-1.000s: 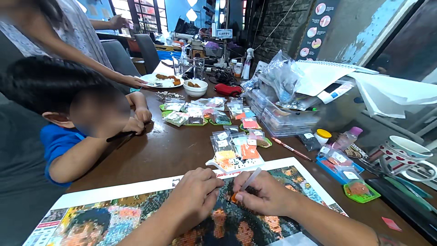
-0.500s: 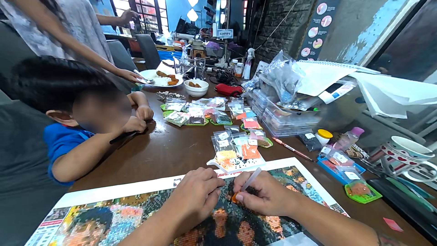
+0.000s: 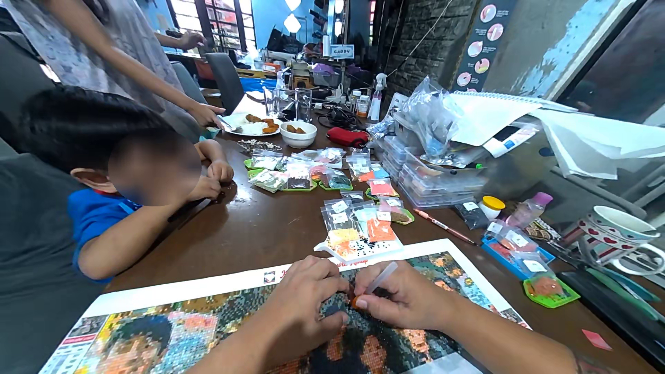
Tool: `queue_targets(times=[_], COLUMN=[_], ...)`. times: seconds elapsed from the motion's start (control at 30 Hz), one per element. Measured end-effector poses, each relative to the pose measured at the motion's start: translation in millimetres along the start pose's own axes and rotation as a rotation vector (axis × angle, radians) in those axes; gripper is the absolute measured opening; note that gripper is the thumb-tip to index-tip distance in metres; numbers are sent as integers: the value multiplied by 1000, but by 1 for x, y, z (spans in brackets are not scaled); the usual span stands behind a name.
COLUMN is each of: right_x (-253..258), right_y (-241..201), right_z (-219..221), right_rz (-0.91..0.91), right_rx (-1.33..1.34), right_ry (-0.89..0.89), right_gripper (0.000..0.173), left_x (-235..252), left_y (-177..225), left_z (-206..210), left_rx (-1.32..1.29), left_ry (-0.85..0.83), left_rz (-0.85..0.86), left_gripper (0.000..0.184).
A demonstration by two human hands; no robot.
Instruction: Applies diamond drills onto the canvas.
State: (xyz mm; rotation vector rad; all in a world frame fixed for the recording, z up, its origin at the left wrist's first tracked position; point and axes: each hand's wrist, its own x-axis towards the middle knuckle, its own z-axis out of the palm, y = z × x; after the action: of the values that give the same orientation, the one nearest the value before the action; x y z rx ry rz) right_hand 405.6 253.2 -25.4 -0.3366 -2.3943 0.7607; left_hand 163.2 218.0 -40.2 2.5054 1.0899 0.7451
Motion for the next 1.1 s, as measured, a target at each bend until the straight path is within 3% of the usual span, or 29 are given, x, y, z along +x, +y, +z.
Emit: queue_targets(times=[0.53,1.1], right_x=[0,-1], right_y=[-3,0], right_z=[-4,-2], right_rz=[153,103], right_rx=[73,68], right_ry=[44,20], right_gripper=[22,21], left_x=[-1,-1], left_y=[-5,-7], left_z=[3,5], left_rx=[31,34], left_ry=[13,65], left_rz=[54,112], left_gripper=[41,34])
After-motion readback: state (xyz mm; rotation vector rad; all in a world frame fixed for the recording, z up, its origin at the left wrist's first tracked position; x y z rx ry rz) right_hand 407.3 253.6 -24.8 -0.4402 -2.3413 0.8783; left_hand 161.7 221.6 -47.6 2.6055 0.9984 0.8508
